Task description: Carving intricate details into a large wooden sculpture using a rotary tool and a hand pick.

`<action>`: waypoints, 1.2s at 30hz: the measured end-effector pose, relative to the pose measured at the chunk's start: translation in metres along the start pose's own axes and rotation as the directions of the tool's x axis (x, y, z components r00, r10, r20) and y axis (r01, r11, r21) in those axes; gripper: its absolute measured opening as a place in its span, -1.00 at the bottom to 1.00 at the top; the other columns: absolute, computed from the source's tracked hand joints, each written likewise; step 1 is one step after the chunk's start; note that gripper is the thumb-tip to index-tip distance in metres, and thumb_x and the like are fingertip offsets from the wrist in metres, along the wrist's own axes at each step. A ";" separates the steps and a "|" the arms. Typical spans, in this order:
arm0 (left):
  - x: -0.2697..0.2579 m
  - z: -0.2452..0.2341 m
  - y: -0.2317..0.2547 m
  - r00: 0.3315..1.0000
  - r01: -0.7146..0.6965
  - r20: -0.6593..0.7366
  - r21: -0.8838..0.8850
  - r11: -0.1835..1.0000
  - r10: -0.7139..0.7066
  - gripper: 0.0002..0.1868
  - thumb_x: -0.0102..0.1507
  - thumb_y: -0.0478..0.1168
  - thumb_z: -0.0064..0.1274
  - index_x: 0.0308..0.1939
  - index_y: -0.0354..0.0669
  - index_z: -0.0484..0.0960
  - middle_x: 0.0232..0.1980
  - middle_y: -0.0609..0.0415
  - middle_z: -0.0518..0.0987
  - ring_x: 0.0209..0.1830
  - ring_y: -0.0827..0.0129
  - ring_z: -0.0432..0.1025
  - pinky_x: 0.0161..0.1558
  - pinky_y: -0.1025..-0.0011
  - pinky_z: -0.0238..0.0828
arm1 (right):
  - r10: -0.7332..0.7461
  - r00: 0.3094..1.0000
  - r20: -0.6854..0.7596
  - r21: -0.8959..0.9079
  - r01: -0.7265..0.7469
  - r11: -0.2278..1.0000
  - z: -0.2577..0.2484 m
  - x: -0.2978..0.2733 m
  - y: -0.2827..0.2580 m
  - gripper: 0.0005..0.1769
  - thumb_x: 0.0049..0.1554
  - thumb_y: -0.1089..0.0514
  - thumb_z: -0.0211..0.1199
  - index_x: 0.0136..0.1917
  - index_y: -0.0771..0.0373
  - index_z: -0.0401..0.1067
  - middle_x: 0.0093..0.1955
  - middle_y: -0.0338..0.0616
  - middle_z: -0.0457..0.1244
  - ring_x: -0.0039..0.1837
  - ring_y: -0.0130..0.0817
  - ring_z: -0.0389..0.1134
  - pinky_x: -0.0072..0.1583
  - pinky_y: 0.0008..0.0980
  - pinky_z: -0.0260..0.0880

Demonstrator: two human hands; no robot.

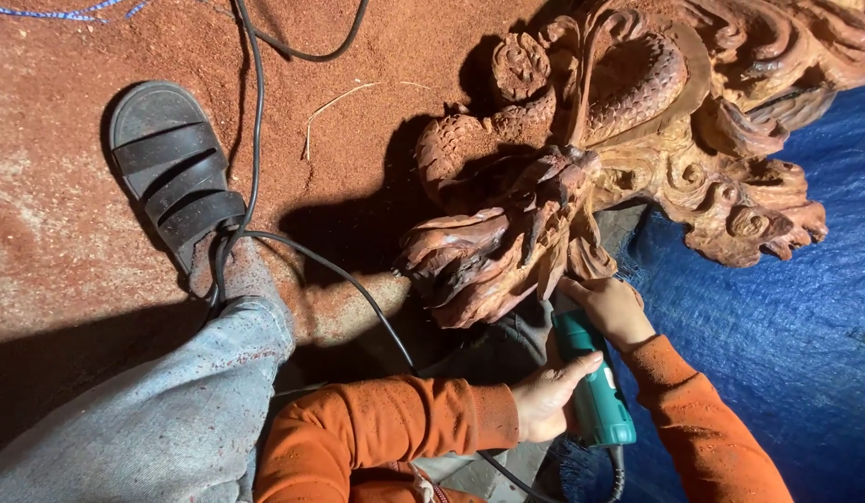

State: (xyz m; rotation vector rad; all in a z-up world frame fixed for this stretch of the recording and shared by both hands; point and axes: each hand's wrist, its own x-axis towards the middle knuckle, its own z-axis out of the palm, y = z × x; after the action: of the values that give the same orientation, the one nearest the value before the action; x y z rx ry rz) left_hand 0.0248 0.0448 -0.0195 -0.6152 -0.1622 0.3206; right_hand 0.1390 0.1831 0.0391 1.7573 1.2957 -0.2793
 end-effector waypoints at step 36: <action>0.035 -0.011 -0.038 0.943 0.031 0.329 -0.232 0.972 0.049 -0.48 0.60 0.07 0.03 0.50 0.00 0.23 0.38 0.00 0.34 0.20 0.18 0.39 0.03 0.03 0.54 | 0.187 0.959 0.212 0.015 -0.195 0.981 -0.051 -0.022 -0.045 -0.44 0.17 -0.32 0.17 -0.01 0.16 0.69 -0.26 -0.09 0.47 -0.28 -0.29 0.45 -0.13 -0.40 0.49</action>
State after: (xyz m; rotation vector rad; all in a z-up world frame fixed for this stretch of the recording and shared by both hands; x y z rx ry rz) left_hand 0.0692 0.0214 -0.0042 -0.7930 -0.5289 0.4170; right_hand 0.0757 0.2095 0.0582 1.8150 0.9690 -0.3686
